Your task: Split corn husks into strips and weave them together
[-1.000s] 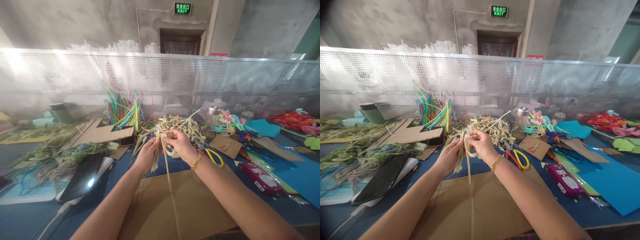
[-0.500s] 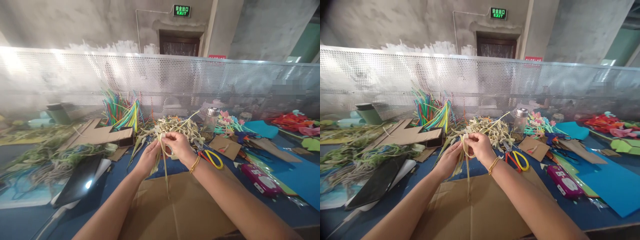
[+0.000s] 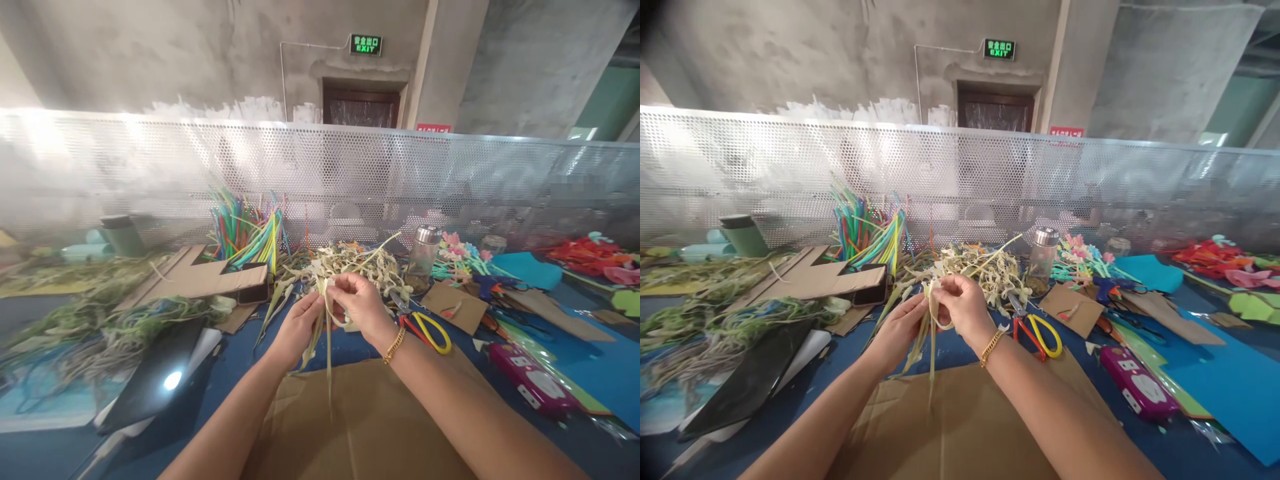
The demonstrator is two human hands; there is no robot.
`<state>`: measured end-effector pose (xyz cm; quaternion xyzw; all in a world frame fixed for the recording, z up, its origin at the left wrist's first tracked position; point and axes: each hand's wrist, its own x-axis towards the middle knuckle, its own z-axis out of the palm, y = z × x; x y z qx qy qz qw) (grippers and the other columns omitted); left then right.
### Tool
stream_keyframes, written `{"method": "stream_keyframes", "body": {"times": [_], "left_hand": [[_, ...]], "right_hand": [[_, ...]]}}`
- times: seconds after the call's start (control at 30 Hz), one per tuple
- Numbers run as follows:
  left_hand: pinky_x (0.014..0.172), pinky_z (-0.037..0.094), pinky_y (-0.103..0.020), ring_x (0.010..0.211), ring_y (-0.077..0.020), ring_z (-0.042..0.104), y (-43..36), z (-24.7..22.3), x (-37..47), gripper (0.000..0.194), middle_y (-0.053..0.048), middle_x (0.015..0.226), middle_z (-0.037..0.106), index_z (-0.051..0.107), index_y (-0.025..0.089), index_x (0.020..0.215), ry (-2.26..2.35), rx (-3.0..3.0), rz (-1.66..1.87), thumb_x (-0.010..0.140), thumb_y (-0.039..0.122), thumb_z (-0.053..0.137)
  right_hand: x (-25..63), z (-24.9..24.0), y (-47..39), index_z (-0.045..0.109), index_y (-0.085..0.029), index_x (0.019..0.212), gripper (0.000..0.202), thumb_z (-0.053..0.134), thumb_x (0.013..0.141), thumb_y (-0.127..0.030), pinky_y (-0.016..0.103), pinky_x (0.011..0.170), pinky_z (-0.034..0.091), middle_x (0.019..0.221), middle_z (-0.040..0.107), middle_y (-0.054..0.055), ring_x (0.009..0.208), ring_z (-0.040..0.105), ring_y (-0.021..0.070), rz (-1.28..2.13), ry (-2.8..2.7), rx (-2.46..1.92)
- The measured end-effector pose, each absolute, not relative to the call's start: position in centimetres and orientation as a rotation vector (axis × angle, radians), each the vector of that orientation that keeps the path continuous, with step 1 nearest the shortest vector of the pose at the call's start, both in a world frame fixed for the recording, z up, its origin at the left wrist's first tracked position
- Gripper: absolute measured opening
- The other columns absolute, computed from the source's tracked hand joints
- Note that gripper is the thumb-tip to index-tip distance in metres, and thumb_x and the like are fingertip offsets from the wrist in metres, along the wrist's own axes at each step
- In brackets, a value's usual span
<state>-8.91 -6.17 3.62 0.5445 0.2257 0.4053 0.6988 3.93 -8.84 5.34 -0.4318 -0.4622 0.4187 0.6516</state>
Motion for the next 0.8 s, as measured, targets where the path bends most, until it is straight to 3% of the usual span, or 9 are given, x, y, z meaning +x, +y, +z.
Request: {"method": "stream_keyframes", "body": {"times": [0.1, 0.33, 0.57, 0.67, 0.73, 0.8], "left_hand": [[0.056, 0.047, -0.027, 0.072, -0.0214, 0.063, -6.3, 3.7, -9.0, 0.030, -0.006, 0.077, 0.068, 0.070, 0.020, 0.092, 0.533, 1.274, 0.896, 0.074, 0.044, 0.068], [0.055, 0.046, -0.028, 0.070, -0.0218, 0.062, -6.4, 3.9, -9.0, 0.024, -0.005, 0.074, 0.067, 0.070, 0.022, 0.087, 0.518, 1.201, 0.889, 0.074, 0.042, 0.067], [0.060, 0.045, -0.028, 0.066, -0.0190, 0.057, -6.2, 3.5, -9.0, 0.028, -0.006, 0.072, 0.063, 0.067, 0.019, 0.078, 0.448, 1.250, 0.890, 0.079, 0.047, 0.062], [0.063, 0.042, -0.027, 0.065, -0.0155, 0.052, -5.9, 3.2, -9.1, 0.028, -0.004, 0.069, 0.058, 0.061, 0.017, 0.074, 0.412, 1.385, 0.860, 0.083, 0.044, 0.060], [0.063, 0.040, -0.027, 0.065, -0.0145, 0.050, -5.8, 3.1, -9.3, 0.027, -0.002, 0.069, 0.056, 0.058, 0.017, 0.074, 0.402, 1.416, 0.857, 0.085, 0.042, 0.058], [0.064, 0.040, -0.027, 0.065, -0.0142, 0.049, -5.8, 3.1, -9.4, 0.027, -0.001, 0.070, 0.054, 0.056, 0.017, 0.076, 0.389, 1.413, 0.838, 0.086, 0.042, 0.056]], "right_hand": [[4.2, 5.1, -8.7, 0.064, -0.022, 0.096, 0.035, 0.074, 0.065, -0.034, 0.023, 0.038, 0.037, 0.063, 0.057, -0.005, 0.042, 0.047, 0.0090, 0.916, -1.081, -0.964], [4.3, 4.3, -8.5, 0.067, -0.024, 0.090, 0.021, 0.069, 0.071, -0.031, 0.024, 0.042, 0.041, 0.070, 0.060, -0.001, 0.047, 0.050, 0.0100, 0.760, -1.178, -1.076], [4.3, 4.2, -8.4, 0.068, -0.024, 0.087, 0.015, 0.067, 0.073, -0.028, 0.030, 0.060, 0.049, 0.070, 0.064, 0.000, 0.064, 0.059, 0.0159, 0.538, -1.274, -1.176], [4.5, 4.6, -8.7, 0.068, -0.022, 0.091, 0.020, 0.069, 0.071, -0.025, 0.032, 0.071, 0.050, 0.081, 0.068, 0.002, 0.074, 0.061, 0.0169, 0.483, -1.290, -1.237], [4.7, 4.9, -8.9, 0.068, -0.022, 0.098, 0.027, 0.069, 0.072, -0.027, 0.032, 0.074, 0.049, 0.081, 0.068, 0.002, 0.075, 0.062, 0.0169, 0.574, -1.312, -1.244], [4.9, 5.3, -9.2, 0.068, -0.021, 0.104, 0.029, 0.063, 0.078, -0.034, 0.033, 0.067, 0.050, 0.066, 0.065, 0.000, 0.062, 0.061, 0.0163, 0.852, -1.373, -1.172]]}}
